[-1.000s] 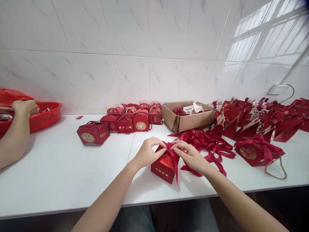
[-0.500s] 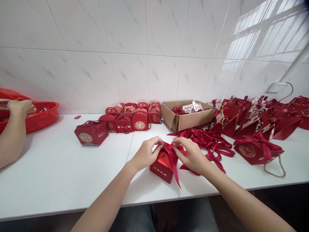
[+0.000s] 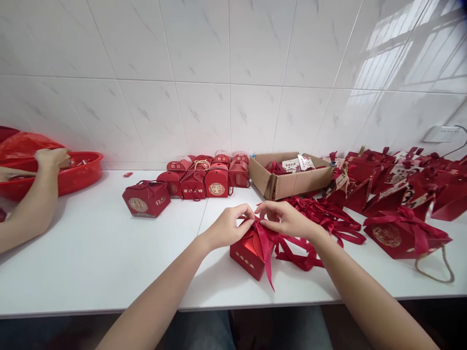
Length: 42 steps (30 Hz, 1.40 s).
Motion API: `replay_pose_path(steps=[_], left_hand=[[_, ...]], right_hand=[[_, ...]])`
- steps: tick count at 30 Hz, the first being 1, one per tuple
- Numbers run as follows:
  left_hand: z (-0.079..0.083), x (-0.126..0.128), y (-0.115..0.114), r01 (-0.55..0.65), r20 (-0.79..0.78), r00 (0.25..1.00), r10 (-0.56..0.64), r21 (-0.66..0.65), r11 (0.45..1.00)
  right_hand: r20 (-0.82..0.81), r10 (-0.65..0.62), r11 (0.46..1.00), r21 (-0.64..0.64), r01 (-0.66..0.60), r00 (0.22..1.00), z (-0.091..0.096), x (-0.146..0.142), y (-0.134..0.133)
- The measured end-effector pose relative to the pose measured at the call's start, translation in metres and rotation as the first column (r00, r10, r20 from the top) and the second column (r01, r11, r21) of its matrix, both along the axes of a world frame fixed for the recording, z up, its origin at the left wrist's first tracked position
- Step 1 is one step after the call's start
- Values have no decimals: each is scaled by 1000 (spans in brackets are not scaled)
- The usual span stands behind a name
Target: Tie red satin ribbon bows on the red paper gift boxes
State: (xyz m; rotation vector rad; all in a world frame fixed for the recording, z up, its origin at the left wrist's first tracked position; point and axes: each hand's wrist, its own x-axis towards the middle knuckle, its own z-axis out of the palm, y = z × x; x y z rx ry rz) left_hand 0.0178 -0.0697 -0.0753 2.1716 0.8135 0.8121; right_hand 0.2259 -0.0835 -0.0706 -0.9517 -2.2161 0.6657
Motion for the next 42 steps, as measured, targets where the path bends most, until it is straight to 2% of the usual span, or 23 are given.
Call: replay_pose_path(steps=[5, 11, 16, 23, 27, 31, 35, 38, 42], left_hand=[[10, 1, 7, 62, -42, 997, -61, 20, 998], [15, -2, 8, 57, -96, 994, -53, 45, 997], [12, -1, 6, -3, -167, 985, 34, 183, 983], [12, -1, 5, -18, -192, 977, 97, 377, 926], [8, -5, 9, -13, -226, 966, 123, 432, 902], [4, -9, 11, -1, -238, 965, 106, 401, 916], [2, -9, 9, 1, -197, 978, 62, 304, 953], [2, -9, 8, 10, -167, 985, 31, 243, 970], [2, -10, 8, 43, -156, 988, -15, 178, 983]], right_hand=[[-35, 66, 998, 8, -66, 997, -4, 2, 0], [-58, 103, 982, 162, -92, 993, -20, 5, 2], [-16, 152, 969, 201, -145, 988, -26, 6, 4], [-1, 157, 948, 281, -150, 988, -27, 2, 1], [19, 171, 941, 294, -169, 985, -28, 3, 0], [21, 158, 938, 309, -157, 987, -29, 3, -1], [-46, 108, 942, 324, -87, 993, -29, 4, -1], [-99, 65, 961, 275, -35, 993, -26, 7, 0], [-82, 16, 982, 188, 0, 996, -21, 14, 2]])
